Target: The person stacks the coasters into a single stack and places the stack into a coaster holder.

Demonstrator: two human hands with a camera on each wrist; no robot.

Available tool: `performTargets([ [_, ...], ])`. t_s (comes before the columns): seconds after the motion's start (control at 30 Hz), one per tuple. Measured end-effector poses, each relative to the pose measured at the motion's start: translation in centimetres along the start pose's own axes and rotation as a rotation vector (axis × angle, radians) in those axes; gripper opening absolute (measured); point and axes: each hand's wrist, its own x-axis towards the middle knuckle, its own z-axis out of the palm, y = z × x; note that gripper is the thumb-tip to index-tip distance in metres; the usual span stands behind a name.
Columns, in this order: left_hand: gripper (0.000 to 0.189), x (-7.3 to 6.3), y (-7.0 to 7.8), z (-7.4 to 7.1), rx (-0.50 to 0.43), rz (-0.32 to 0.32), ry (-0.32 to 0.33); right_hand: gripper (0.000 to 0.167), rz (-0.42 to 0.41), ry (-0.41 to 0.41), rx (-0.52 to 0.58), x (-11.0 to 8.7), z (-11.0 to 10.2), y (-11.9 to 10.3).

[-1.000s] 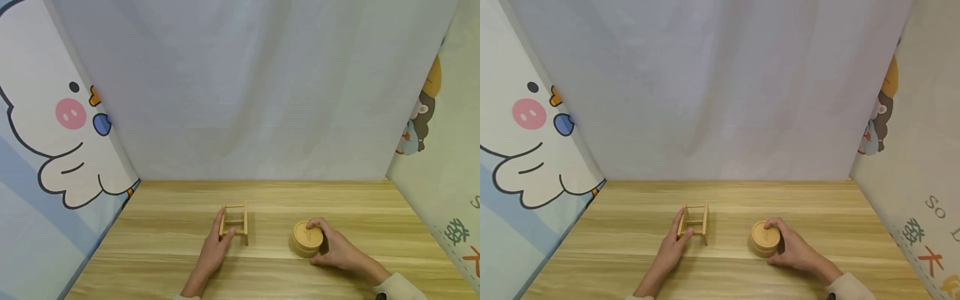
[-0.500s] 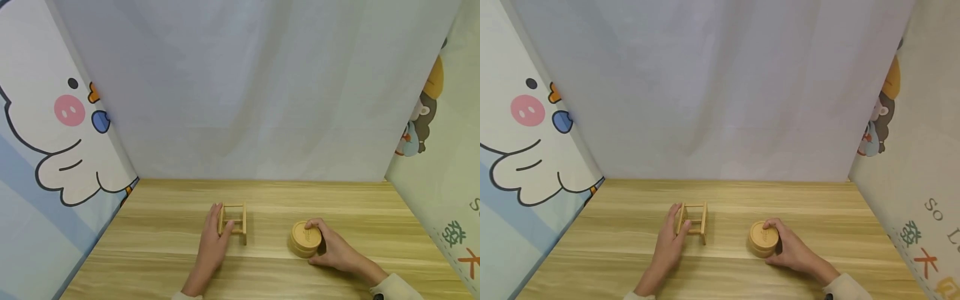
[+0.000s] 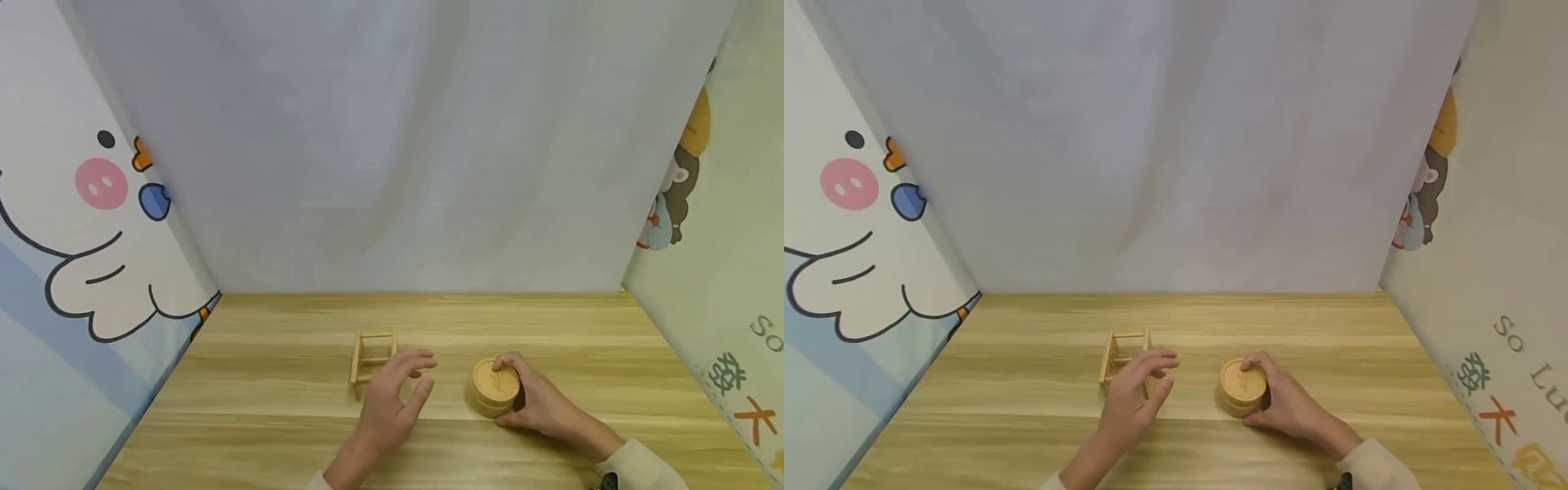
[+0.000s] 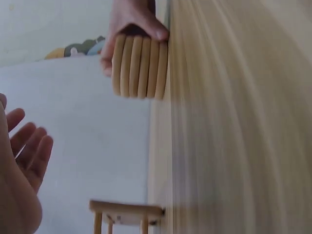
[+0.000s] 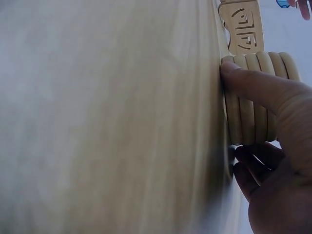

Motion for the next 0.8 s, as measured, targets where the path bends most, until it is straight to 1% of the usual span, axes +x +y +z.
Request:
performTargets([
  [0.03,0.02,0.1,0.3,0.3,-0.052,-0.038,-0.033,0.089,-0.003,0.007,-0.003,0.0,0.0,-0.1],
  [0.07,0.02,0.1,0.6,0.6,-0.107,-0.095,-0.063,0.089,-0.01,0.014,-0.005,0.0,0.0,-0.2],
  [0.17,0.021,0.3,1.2,1.3,-0.241,-0.316,-0.143,0.09,-0.016,0.028,-0.005,0.0,-0.1,-0.4],
  [0.2,0.023,0.3,1.3,1.6,-0.267,-0.394,-0.165,0.089,-0.013,0.03,-0.003,-0.1,-0.2,-0.4],
  [0.23,0.025,0.3,1.4,2.0,-0.283,-0.459,-0.182,0.089,-0.008,0.031,-0.002,-0.1,-0.2,-0.5],
  [0.27,0.027,0.3,1.4,2.4,-0.298,-0.514,-0.197,0.089,-0.004,0.032,0.0,-0.1,-0.2,-0.5],
  [0.3,0.028,0.2,1.3,2.8,-0.306,-0.555,-0.209,0.089,0.004,0.032,0.004,-0.2,-0.3,-0.5],
  [0.37,0.032,-0.1,1.0,3.7,-0.322,-0.617,-0.224,0.088,0.017,0.028,0.014,-0.2,-0.2,-0.5],
  [0.47,0.037,-0.5,0.5,4.8,-0.348,-0.67,-0.261,0.086,0.017,0.028,0.02,-0.2,-0.2,-0.6],
  [0.57,0.041,-0.7,0.3,5.4,-0.375,-0.684,-0.311,0.085,0.009,0.023,0.024,-0.3,-0.3,-0.8],
  [0.7,0.044,-0.6,0.2,5.7,-0.384,-0.651,-0.369,0.085,0.006,0.02,0.022,-0.3,-0.5,-0.9],
  [0.8,0.044,-0.5,0.4,5.7,-0.383,-0.63,-0.393,0.085,0.013,0.017,0.022,-0.2,-0.5,-0.9],
])
